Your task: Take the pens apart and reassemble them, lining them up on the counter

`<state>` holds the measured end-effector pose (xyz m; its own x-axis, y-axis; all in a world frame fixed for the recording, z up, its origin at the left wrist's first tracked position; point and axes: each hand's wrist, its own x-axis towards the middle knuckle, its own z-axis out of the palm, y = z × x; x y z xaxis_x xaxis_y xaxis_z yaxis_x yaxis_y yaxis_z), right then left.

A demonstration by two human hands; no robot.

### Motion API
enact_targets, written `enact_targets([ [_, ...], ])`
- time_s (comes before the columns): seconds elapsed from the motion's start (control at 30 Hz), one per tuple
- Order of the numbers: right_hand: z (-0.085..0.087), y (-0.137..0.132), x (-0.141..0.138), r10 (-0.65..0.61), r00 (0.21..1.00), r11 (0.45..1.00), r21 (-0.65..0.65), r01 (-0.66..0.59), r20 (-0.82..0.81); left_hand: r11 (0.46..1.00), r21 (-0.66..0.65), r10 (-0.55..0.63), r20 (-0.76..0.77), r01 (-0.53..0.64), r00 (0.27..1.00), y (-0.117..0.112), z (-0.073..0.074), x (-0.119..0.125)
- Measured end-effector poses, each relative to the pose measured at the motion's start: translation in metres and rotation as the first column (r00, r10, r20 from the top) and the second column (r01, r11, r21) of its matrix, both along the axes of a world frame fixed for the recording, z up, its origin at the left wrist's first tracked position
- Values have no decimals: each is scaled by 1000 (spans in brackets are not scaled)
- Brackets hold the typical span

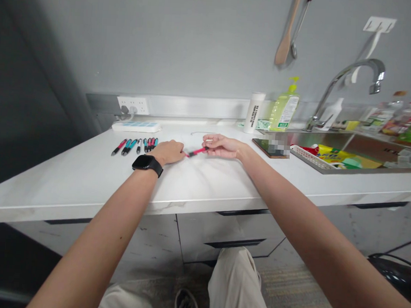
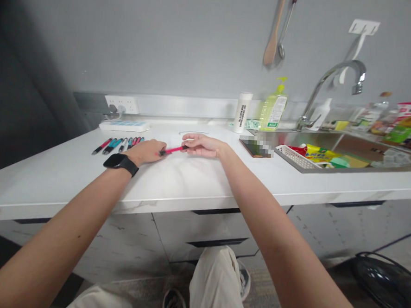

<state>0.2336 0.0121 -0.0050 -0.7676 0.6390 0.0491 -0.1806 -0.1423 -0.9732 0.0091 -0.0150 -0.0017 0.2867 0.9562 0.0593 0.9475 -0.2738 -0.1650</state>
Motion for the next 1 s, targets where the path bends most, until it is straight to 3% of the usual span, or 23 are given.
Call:
enact_targets([
  [0.1,0,0,0,25,1000,1000,5,-25,6,1000,-4,10,3,-10,1000,0,1,1],
  [0.23,-1,2,0,-30,999,999,-12,30,-20,999,-17,29,5,-29,1000,-3,3,3],
  [0.33,-1,2,1,-4,999,998,-63,0,-52,999,-25,28,3,-28,1000,-5,3,4],
  [0.67,0,0,5,45,998,998,-36,-46,-40,998,-31,48,32,-47,998,-4,3,1],
  [0.8,0,1,5,49,999,998,-40,-50,-21,1000,-15,-4,53,4,999,-4,1,0],
  [0.93,0,-1,5,52,999,997,-53,-52,3,999,-26,38,26,-37,999,-4,3,1],
  [1.0,-1,-1,5,55,998,997,-49,-54,22,999,-36,-9,21,10,1000,-5,4,1],
])
